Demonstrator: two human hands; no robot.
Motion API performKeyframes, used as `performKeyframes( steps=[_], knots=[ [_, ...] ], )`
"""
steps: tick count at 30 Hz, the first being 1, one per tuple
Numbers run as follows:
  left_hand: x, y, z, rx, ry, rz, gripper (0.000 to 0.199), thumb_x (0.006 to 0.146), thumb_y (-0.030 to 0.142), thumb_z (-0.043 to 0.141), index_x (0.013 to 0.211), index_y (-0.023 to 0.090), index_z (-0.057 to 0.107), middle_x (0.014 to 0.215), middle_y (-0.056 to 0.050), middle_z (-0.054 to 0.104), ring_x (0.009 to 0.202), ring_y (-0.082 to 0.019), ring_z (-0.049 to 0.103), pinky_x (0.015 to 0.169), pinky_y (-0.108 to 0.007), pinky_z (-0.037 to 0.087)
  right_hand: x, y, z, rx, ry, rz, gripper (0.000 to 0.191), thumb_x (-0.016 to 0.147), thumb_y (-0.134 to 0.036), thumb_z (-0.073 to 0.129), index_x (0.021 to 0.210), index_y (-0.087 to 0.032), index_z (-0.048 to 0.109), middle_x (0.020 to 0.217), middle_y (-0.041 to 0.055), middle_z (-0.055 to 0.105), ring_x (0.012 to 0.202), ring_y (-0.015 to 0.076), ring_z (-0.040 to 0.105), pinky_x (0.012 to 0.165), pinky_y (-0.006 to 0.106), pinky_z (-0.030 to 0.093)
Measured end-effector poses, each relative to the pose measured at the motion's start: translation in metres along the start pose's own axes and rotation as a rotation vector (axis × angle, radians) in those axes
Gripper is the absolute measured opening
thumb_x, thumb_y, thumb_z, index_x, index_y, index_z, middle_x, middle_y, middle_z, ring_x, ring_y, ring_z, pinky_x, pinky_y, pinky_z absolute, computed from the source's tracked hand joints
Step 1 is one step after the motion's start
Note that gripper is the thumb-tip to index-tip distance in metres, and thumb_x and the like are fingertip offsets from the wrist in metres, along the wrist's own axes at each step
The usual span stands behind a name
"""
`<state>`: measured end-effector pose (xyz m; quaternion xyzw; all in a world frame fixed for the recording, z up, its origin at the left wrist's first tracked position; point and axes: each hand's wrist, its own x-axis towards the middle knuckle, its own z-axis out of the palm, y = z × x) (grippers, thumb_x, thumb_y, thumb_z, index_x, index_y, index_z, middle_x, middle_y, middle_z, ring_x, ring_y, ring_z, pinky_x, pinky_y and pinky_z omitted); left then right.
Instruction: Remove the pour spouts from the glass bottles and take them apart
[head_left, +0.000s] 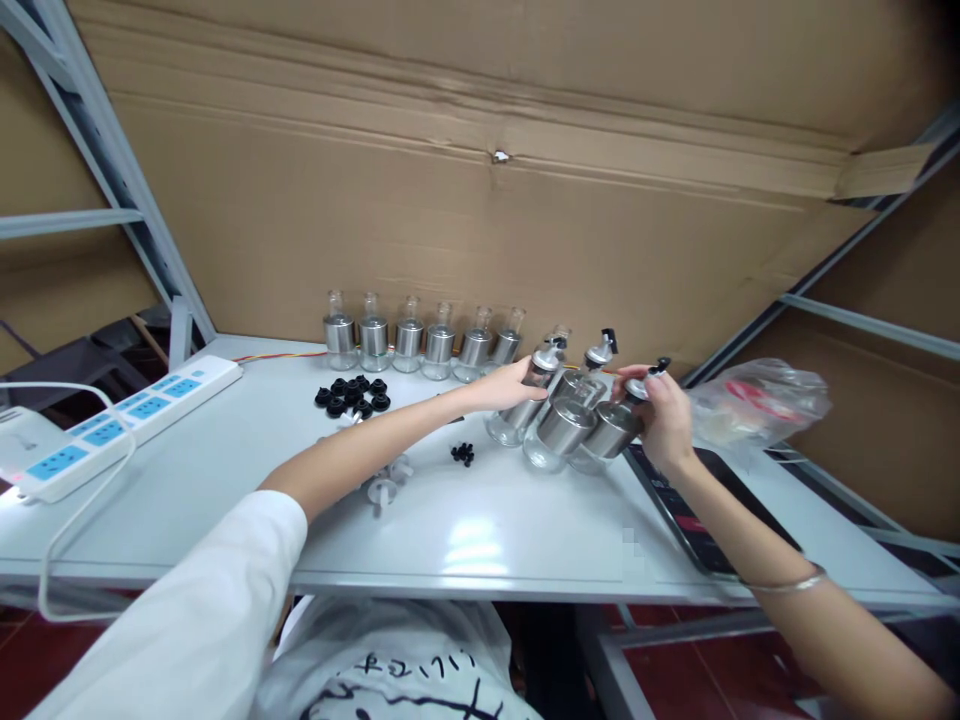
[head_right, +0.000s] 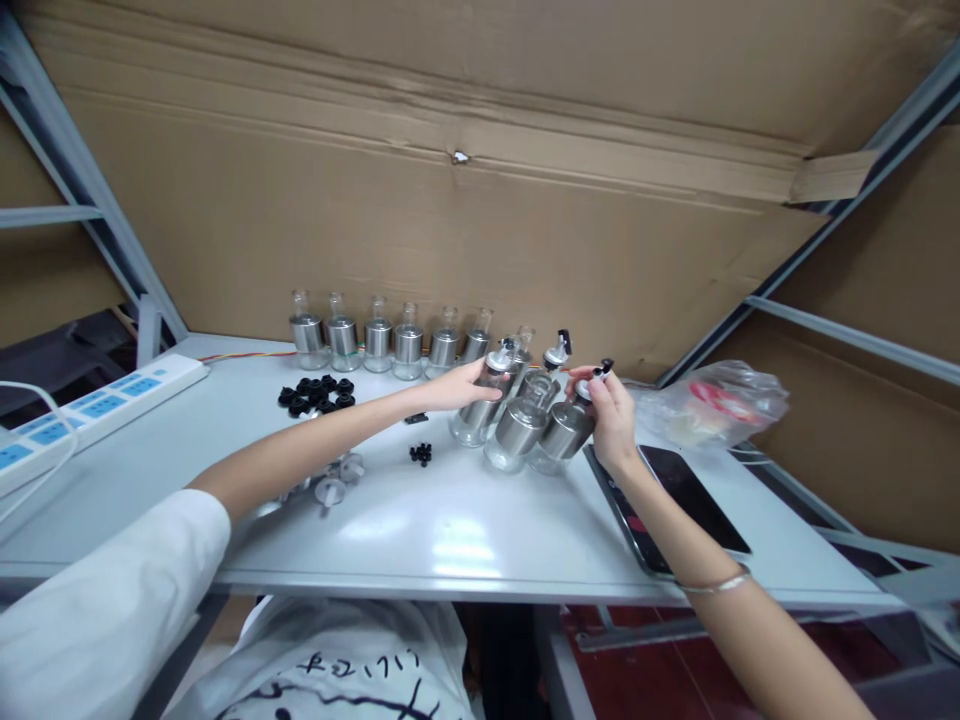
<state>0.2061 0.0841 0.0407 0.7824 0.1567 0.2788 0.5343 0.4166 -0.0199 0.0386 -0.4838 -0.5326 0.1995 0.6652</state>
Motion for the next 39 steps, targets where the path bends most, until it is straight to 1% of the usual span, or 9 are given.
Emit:
performKeyframes(
  steps=[4, 7, 12, 15, 18, 22, 29, 32, 39],
  knots=[
    [0.007, -0.005, -0.003, 0.04, 0.011, 0.023, 0.057, 0.079, 0.014, 0.059, 0.133, 0.015, 0.042, 0.14, -0.013, 0.05, 0.132, -0.027, 0.045, 0.112, -0.042, 0.031, 0.007, 0.002, -0.009, -0.06, -0.047, 0.057, 0.025, 0.066, -0.048, 0.069, 0.073, -0.023, 0.068, 0.096, 0.0058, 0.065, 0.093, 0.0252, 0.06, 0.073, 0.035, 0.049],
    [0.014, -0.007, -0.004, 0.067, 0.02, 0.02, 0.06, 0.077, 0.013, 0.057, 0.135, 0.013, 0.039, 0.139, -0.015, 0.05, 0.129, -0.028, 0.047, 0.11, -0.042, 0.033, 0.018, 0.002, -0.013, -0.1, -0.183, 0.143, 0.029, 0.06, -0.051, 0.069, 0.066, -0.023, 0.069, 0.12, 0.0051, 0.063, 0.121, 0.0335, 0.05, 0.093, 0.04, 0.046],
    [0.012, -0.003, -0.001, 0.177, 0.104, -0.026, 0.054, 0.08, 0.018, 0.054, 0.131, 0.011, 0.04, 0.138, -0.017, 0.049, 0.128, -0.027, 0.047, 0.109, -0.042, 0.034, 0.027, -0.002, -0.006, -0.079, -0.453, 0.326, 0.042, 0.064, -0.058, 0.061, 0.084, -0.023, 0.075, 0.122, 0.0049, 0.064, 0.112, 0.0332, 0.058, 0.092, 0.042, 0.049],
    [0.0, 0.002, 0.003, 0.29, 0.119, -0.067, 0.052, 0.083, 0.037, 0.054, 0.128, 0.014, 0.041, 0.135, -0.015, 0.052, 0.126, -0.029, 0.049, 0.107, -0.045, 0.035, 0.02, 0.002, -0.003, -0.108, -0.348, 0.269, 0.045, 0.069, -0.058, 0.058, 0.089, -0.023, 0.076, 0.121, 0.0042, 0.064, 0.113, 0.031, 0.058, 0.094, 0.04, 0.049],
    [-0.013, 0.01, 0.01, 0.452, 0.137, -0.1, 0.079, 0.069, 0.06, 0.066, 0.128, 0.016, 0.039, 0.135, -0.017, 0.05, 0.126, -0.035, 0.047, 0.104, -0.049, 0.036, 0.011, 0.011, -0.003, -0.127, -0.193, 0.185, 0.042, 0.071, -0.06, 0.058, 0.087, -0.024, 0.076, 0.112, 0.0038, 0.068, 0.11, 0.0294, 0.06, 0.093, 0.039, 0.049],
    [-0.019, 0.02, 0.023, 0.602, 0.229, -0.161, 0.097, 0.055, 0.068, 0.073, 0.125, 0.012, 0.037, 0.131, -0.021, 0.052, 0.124, -0.038, 0.048, 0.1, -0.053, 0.038, 0.006, 0.021, -0.006, -0.114, -0.122, 0.136, 0.043, 0.073, -0.065, 0.056, 0.078, -0.026, 0.075, 0.101, 0.0041, 0.071, 0.107, 0.0302, 0.061, 0.09, 0.04, 0.051],
    [-0.016, 0.015, 0.027, 0.701, 0.379, -0.139, 0.042, 0.08, 0.037, 0.061, 0.11, 0.013, 0.043, 0.113, -0.015, 0.063, 0.111, -0.032, 0.059, 0.096, -0.046, 0.041, 0.002, 0.022, -0.005, -0.141, -0.12, 0.112, 0.051, 0.078, -0.066, 0.049, 0.094, -0.025, 0.074, 0.109, 0.0034, 0.07, 0.109, 0.0292, 0.062, 0.09, 0.038, 0.052],
    [-0.015, 0.011, 0.02, 0.618, 0.343, -0.124, 0.047, 0.077, 0.036, 0.065, 0.113, 0.015, 0.043, 0.117, -0.014, 0.062, 0.111, -0.031, 0.059, 0.092, -0.041, 0.045, 0.001, 0.022, -0.005, -0.167, -0.11, 0.09, 0.051, 0.08, -0.066, 0.047, 0.096, -0.026, 0.074, 0.104, 0.0036, 0.071, 0.109, 0.0298, 0.062, 0.089, 0.038, 0.052],
    [-0.011, 0.009, 0.019, 0.291, 0.057, 0.005, 0.065, 0.069, 0.028, 0.073, 0.124, 0.015, 0.041, 0.124, -0.012, 0.059, 0.115, -0.027, 0.057, 0.098, -0.037, 0.043, 0.006, 0.023, -0.001, -0.197, -0.098, 0.069, 0.047, 0.081, -0.065, 0.048, 0.105, -0.031, 0.071, 0.102, 0.0011, 0.072, 0.112, 0.0313, 0.061, 0.091, 0.044, 0.052]
  ],
)
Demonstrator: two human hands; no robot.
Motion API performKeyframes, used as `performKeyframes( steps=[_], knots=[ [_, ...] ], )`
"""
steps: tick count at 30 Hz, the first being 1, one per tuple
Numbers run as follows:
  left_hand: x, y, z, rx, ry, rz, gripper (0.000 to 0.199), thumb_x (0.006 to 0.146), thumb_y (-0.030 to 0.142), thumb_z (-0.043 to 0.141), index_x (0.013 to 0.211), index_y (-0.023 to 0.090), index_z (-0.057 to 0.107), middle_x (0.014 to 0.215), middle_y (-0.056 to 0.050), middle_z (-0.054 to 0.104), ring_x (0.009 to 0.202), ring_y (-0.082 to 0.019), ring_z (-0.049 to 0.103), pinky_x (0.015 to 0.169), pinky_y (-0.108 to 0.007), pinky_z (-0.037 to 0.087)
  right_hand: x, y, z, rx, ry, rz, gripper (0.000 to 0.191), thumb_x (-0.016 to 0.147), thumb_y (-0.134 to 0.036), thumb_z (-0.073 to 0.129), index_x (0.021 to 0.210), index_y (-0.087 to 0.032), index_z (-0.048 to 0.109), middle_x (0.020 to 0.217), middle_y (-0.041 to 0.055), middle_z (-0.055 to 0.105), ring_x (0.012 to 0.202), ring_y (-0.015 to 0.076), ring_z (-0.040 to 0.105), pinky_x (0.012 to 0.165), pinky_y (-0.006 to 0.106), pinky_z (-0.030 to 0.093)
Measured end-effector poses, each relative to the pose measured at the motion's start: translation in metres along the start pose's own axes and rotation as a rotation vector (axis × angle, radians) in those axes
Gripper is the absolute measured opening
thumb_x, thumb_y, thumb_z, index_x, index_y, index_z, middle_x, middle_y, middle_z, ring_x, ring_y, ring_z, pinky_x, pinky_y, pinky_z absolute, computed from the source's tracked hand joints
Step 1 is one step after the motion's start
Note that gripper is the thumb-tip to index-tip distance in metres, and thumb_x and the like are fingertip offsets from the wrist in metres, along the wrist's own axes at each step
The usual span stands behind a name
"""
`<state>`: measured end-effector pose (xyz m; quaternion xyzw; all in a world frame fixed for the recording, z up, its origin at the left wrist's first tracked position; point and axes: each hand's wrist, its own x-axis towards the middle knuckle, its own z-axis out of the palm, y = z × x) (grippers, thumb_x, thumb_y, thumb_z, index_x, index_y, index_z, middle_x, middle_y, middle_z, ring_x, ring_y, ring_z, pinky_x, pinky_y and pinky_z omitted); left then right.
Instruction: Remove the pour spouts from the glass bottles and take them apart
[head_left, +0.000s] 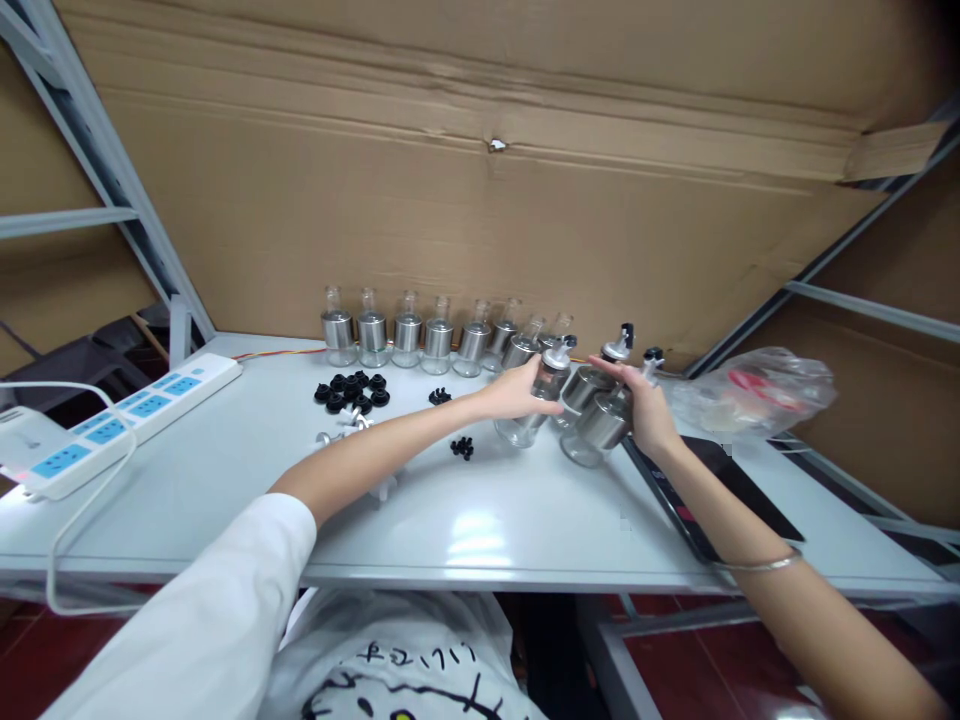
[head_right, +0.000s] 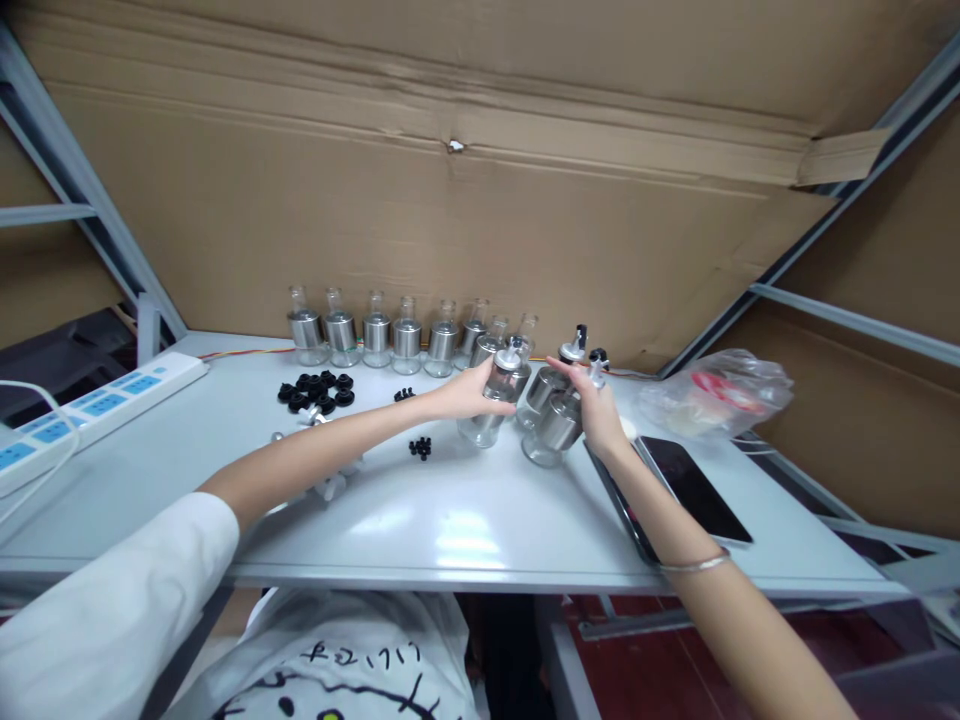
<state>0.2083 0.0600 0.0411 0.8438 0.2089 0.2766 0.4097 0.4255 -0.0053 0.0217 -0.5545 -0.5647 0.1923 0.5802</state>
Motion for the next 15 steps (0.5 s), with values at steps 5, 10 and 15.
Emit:
performKeyframes(
  steps=[5, 10, 15],
  knots=[
    [0.001, 0.0, 0.008, 0.024, 0.031, 0.013, 0.063, 0.069, 0.026, 0.073, 0.123, 0.01, 0.045, 0.129, -0.018, 0.053, 0.12, -0.029, 0.052, 0.101, -0.039, 0.041, 0.008, 0.003, 0.007, -0.006, -0.014, 0.0, 0.05, 0.08, -0.064, 0.052, 0.108, -0.027, 0.07, 0.107, 0.0025, 0.071, 0.111, 0.0303, 0.061, 0.092, 0.045, 0.051],
    [0.0, 0.0, 0.004, -0.079, -0.115, -0.011, 0.07, 0.067, 0.023, 0.073, 0.129, 0.011, 0.042, 0.131, -0.016, 0.054, 0.121, -0.03, 0.052, 0.102, -0.041, 0.041, 0.015, 0.008, 0.009, 0.015, -0.007, -0.034, 0.048, 0.079, -0.065, 0.051, 0.102, -0.028, 0.071, 0.113, 0.001, 0.069, 0.118, 0.0299, 0.057, 0.097, 0.044, 0.048],
    [-0.004, 0.006, 0.008, -0.078, -0.153, 0.021, 0.065, 0.069, 0.021, 0.07, 0.127, 0.011, 0.043, 0.132, -0.016, 0.053, 0.122, -0.03, 0.052, 0.103, -0.041, 0.041, 0.013, 0.009, 0.01, 0.038, 0.08, -0.044, 0.045, 0.075, -0.066, 0.055, 0.089, -0.025, 0.067, 0.104, 0.0048, 0.071, 0.109, 0.0295, 0.062, 0.098, 0.045, 0.047]
  ],
)
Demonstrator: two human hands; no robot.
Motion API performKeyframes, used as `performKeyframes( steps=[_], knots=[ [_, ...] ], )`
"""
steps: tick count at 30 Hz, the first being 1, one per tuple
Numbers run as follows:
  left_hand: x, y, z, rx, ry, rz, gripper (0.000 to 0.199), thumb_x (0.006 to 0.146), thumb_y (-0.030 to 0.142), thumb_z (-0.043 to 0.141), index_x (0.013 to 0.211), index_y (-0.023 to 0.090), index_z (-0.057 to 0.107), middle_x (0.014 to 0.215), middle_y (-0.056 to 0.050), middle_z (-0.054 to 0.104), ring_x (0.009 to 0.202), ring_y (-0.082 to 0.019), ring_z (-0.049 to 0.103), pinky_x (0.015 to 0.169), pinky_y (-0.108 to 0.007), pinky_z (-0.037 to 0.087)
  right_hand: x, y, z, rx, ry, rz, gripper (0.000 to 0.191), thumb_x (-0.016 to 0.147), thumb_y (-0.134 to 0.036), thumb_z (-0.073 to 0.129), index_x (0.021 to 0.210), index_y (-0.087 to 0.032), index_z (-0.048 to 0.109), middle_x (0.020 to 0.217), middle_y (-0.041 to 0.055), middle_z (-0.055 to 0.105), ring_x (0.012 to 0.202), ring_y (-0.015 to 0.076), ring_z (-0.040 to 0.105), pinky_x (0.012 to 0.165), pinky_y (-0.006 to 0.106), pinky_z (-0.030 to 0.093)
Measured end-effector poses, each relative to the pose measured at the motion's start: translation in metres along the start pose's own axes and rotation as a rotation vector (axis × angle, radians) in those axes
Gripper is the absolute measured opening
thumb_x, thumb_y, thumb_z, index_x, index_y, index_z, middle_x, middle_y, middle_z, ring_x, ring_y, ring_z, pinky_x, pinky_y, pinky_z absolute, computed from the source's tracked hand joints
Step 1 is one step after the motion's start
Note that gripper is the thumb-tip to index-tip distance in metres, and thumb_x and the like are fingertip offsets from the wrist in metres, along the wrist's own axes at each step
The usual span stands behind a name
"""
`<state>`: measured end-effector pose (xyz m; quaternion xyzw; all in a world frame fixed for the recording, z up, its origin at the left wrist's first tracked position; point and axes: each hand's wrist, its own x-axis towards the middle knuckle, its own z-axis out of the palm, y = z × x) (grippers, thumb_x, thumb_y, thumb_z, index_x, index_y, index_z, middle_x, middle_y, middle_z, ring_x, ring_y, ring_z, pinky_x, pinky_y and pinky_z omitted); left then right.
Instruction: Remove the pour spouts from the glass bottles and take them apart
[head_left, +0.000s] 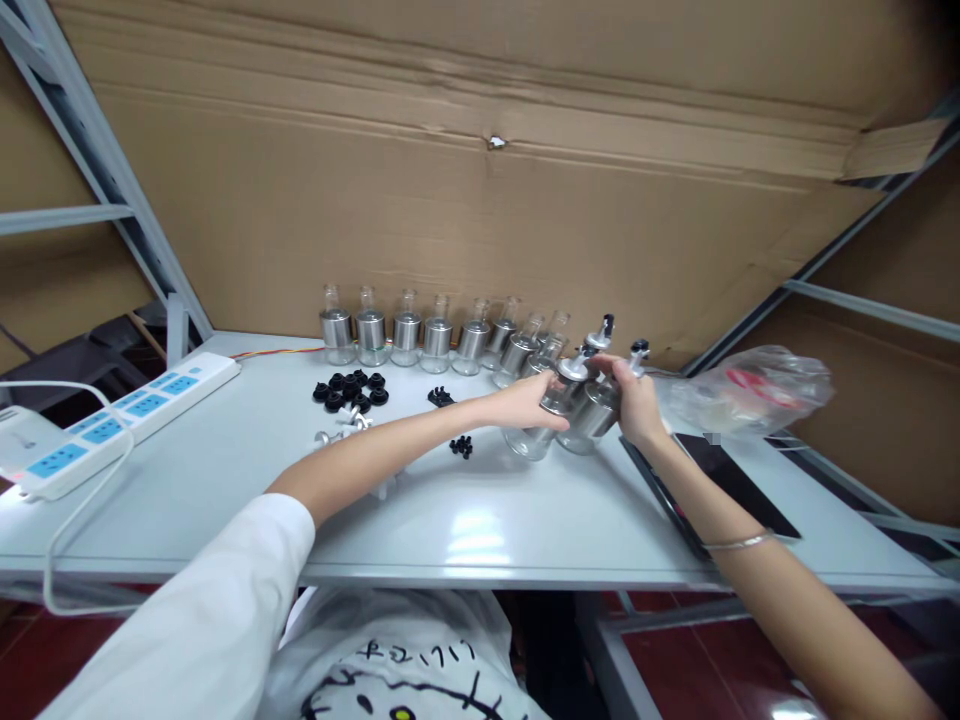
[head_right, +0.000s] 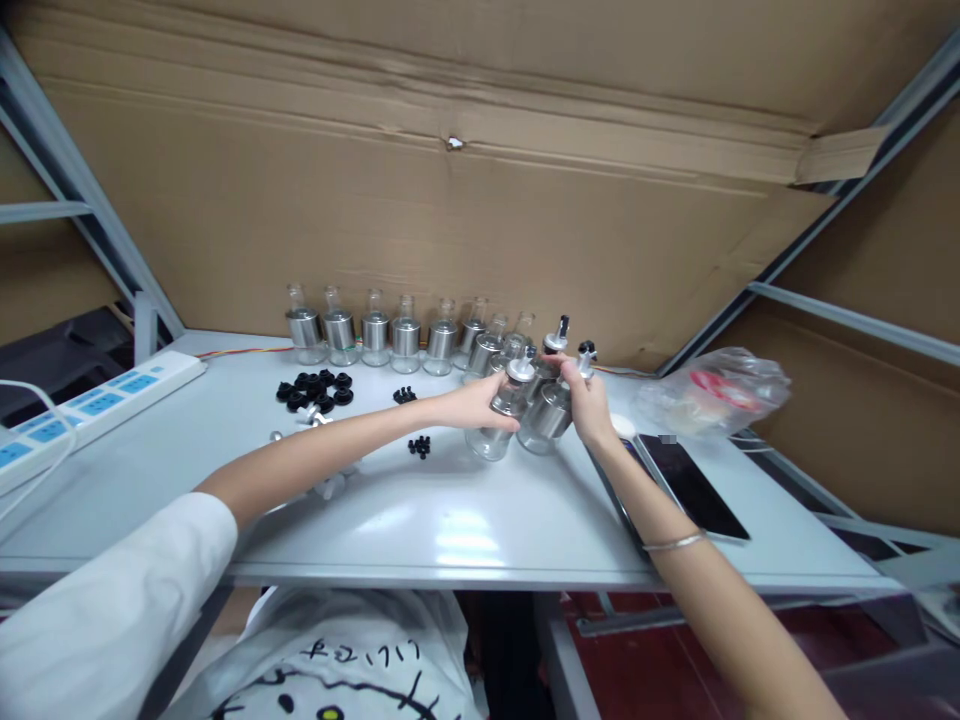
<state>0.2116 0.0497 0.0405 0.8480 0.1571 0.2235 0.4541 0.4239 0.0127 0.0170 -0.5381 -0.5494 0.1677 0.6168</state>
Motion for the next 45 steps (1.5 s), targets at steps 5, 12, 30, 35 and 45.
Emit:
performKeyframes(
  steps=[5, 12, 30, 35, 45],
  knots=[
    [0.003, -0.002, 0.01, 0.045, 0.076, 0.059, 0.068, 0.068, 0.022, 0.072, 0.128, 0.014, 0.042, 0.132, -0.015, 0.052, 0.12, -0.031, 0.052, 0.102, -0.042, 0.042, -0.004, -0.005, 0.008, 0.065, 0.053, 0.015, 0.047, 0.071, -0.07, 0.057, 0.088, -0.027, 0.057, 0.093, 0.0045, 0.071, 0.096, 0.0279, 0.067, 0.09, 0.043, 0.051],
    [-0.001, 0.005, 0.019, 0.208, 0.116, -0.041, 0.076, 0.076, 0.036, 0.066, 0.137, 0.008, 0.03, 0.138, -0.023, 0.041, 0.13, -0.035, 0.043, 0.107, -0.045, 0.037, -0.007, -0.011, 0.015, 0.03, -0.002, -0.002, 0.047, 0.065, -0.066, 0.068, 0.086, -0.024, 0.06, 0.091, 0.0033, 0.07, 0.093, 0.0258, 0.065, 0.093, 0.042, 0.047],
    [-0.02, 0.001, 0.011, 0.099, 0.142, -0.331, 0.134, 0.061, 0.051, 0.078, 0.148, 0.012, -0.016, 0.148, -0.024, -0.032, 0.143, -0.039, -0.014, 0.116, -0.053, 0.014, -0.005, -0.007, 0.018, -0.008, -0.086, 0.066, 0.038, 0.067, -0.058, 0.069, 0.082, -0.023, 0.068, 0.085, 0.0017, 0.071, 0.093, 0.0267, 0.064, 0.088, 0.038, 0.049],
    [-0.022, 0.006, 0.016, 0.122, 0.079, -0.291, 0.122, 0.071, 0.049, 0.07, 0.148, 0.007, -0.014, 0.15, -0.025, -0.026, 0.144, -0.033, -0.013, 0.118, -0.047, 0.012, -0.004, -0.005, 0.019, 0.044, -0.082, 0.087, 0.04, 0.068, -0.058, 0.069, 0.087, -0.023, 0.065, 0.089, 0.0018, 0.072, 0.097, 0.0274, 0.064, 0.093, 0.041, 0.048],
    [-0.02, 0.002, 0.019, 0.137, 0.066, -0.283, 0.118, 0.075, 0.048, 0.068, 0.148, 0.007, -0.016, 0.15, -0.024, -0.029, 0.144, -0.031, -0.014, 0.119, -0.043, 0.01, -0.007, 0.002, 0.026, 0.026, 0.075, -0.02, 0.055, 0.072, -0.065, 0.06, 0.108, -0.024, 0.056, 0.123, 0.0065, 0.06, 0.123, 0.0263, 0.051, 0.109, 0.043, 0.033]
  ],
)
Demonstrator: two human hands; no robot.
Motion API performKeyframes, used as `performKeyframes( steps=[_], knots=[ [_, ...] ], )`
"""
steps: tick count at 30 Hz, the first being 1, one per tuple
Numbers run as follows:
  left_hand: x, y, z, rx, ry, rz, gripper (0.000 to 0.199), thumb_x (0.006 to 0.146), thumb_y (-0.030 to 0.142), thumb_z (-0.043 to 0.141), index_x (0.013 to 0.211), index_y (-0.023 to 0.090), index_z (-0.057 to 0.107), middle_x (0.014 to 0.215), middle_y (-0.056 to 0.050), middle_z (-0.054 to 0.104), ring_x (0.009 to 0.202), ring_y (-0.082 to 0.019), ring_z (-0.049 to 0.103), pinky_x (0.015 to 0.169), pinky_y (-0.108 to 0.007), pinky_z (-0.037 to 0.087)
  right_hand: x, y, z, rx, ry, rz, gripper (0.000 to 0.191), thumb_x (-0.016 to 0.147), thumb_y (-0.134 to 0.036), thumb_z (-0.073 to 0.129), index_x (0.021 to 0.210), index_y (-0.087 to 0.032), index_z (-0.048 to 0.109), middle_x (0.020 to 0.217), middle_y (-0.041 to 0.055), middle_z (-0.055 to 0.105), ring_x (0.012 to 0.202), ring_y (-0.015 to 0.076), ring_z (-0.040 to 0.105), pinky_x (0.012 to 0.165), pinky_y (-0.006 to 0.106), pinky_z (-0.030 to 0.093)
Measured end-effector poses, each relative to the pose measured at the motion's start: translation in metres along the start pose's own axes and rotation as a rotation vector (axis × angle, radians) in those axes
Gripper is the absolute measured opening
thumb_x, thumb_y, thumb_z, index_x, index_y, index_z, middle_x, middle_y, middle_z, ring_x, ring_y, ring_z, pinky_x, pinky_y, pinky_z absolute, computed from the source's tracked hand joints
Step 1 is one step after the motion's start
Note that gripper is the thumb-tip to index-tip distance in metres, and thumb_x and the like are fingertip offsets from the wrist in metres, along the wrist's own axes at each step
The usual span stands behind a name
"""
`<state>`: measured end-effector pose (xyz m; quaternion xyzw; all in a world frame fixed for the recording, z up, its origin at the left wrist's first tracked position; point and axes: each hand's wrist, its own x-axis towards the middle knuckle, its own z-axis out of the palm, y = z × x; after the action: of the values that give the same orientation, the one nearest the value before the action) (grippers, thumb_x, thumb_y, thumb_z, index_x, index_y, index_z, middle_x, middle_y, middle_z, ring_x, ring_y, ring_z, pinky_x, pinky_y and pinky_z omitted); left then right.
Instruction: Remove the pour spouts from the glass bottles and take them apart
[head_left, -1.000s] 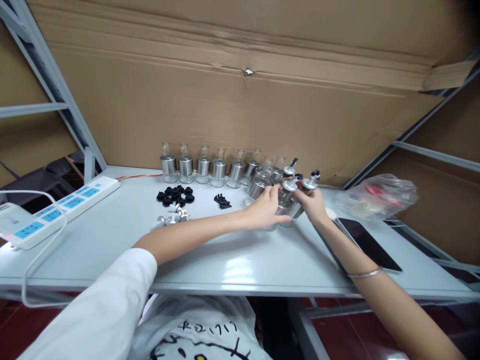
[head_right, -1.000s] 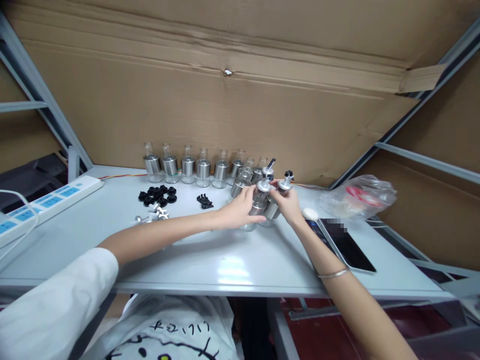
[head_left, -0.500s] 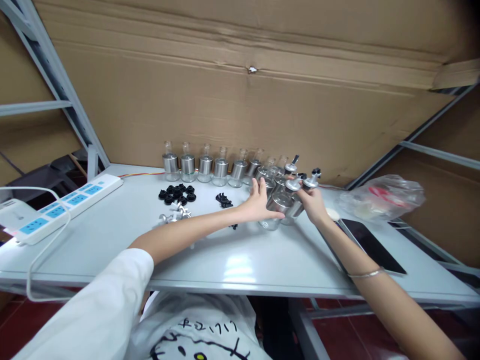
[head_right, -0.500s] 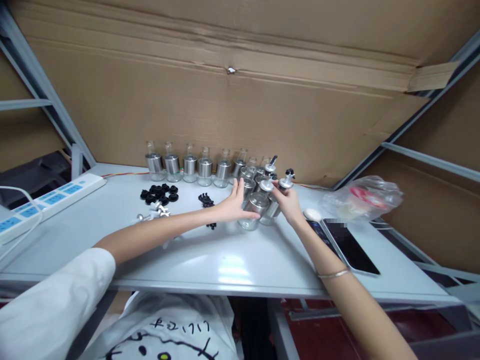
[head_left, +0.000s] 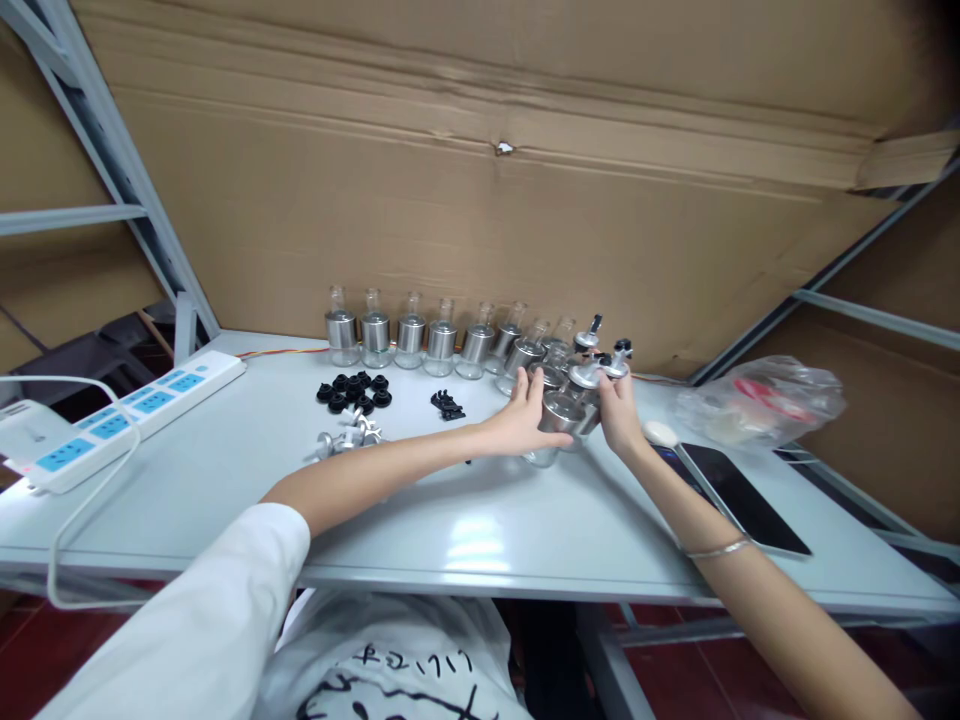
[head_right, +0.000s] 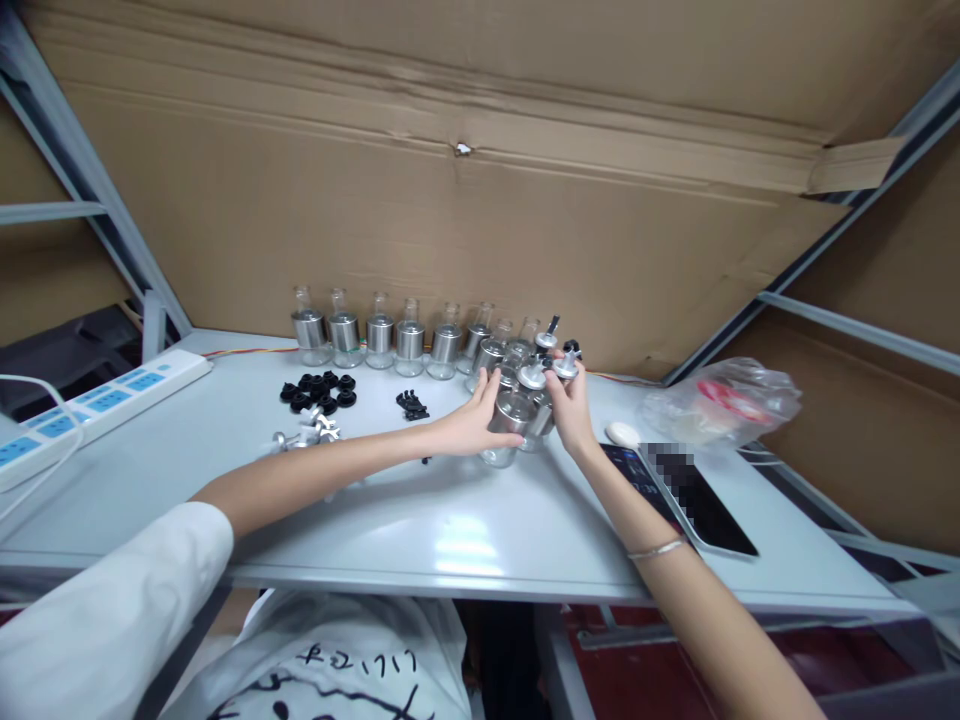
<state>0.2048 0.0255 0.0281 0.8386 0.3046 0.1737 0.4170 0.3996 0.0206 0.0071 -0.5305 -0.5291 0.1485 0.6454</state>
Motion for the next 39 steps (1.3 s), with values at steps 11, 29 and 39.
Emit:
performKeyframes(
  steps=[11, 29, 39],
  knots=[
    [-0.008, 0.001, -0.003, -0.012, -0.008, -0.025, 0.105, 0.076, 0.049, 0.065, 0.15, 0.024, -0.005, 0.153, -0.017, -0.029, 0.144, -0.041, -0.001, 0.116, -0.055, 0.018, 0.007, 0.018, -0.001, 0.015, -0.033, -0.085, 0.06, 0.079, -0.072, 0.045, 0.114, -0.024, 0.051, 0.121, 0.0081, 0.059, 0.119, 0.0265, 0.053, 0.107, 0.049, 0.034],
    [-0.012, 0.008, -0.013, 0.181, -0.054, -0.034, 0.093, 0.075, 0.058, 0.063, 0.148, 0.024, 0.015, 0.156, -0.014, -0.023, 0.142, -0.046, -0.004, 0.114, -0.061, 0.019, 0.016, 0.025, -0.001, 0.036, -0.101, -0.123, 0.056, 0.082, -0.068, 0.043, 0.104, -0.02, 0.062, 0.113, 0.0085, 0.067, 0.108, 0.0264, 0.06, 0.103, 0.046, 0.039],
    [-0.009, 0.009, -0.013, 0.203, -0.076, -0.04, 0.105, 0.074, 0.062, 0.063, 0.151, 0.02, 0.006, 0.15, -0.017, -0.034, 0.143, -0.044, 0.002, 0.116, -0.056, 0.018, 0.029, 0.026, 0.005, 0.002, -0.133, -0.124, 0.043, 0.077, -0.055, 0.049, 0.083, -0.017, 0.069, 0.11, 0.0106, 0.069, 0.113, 0.0306, 0.057, 0.105, 0.046, 0.037]
  ],
)
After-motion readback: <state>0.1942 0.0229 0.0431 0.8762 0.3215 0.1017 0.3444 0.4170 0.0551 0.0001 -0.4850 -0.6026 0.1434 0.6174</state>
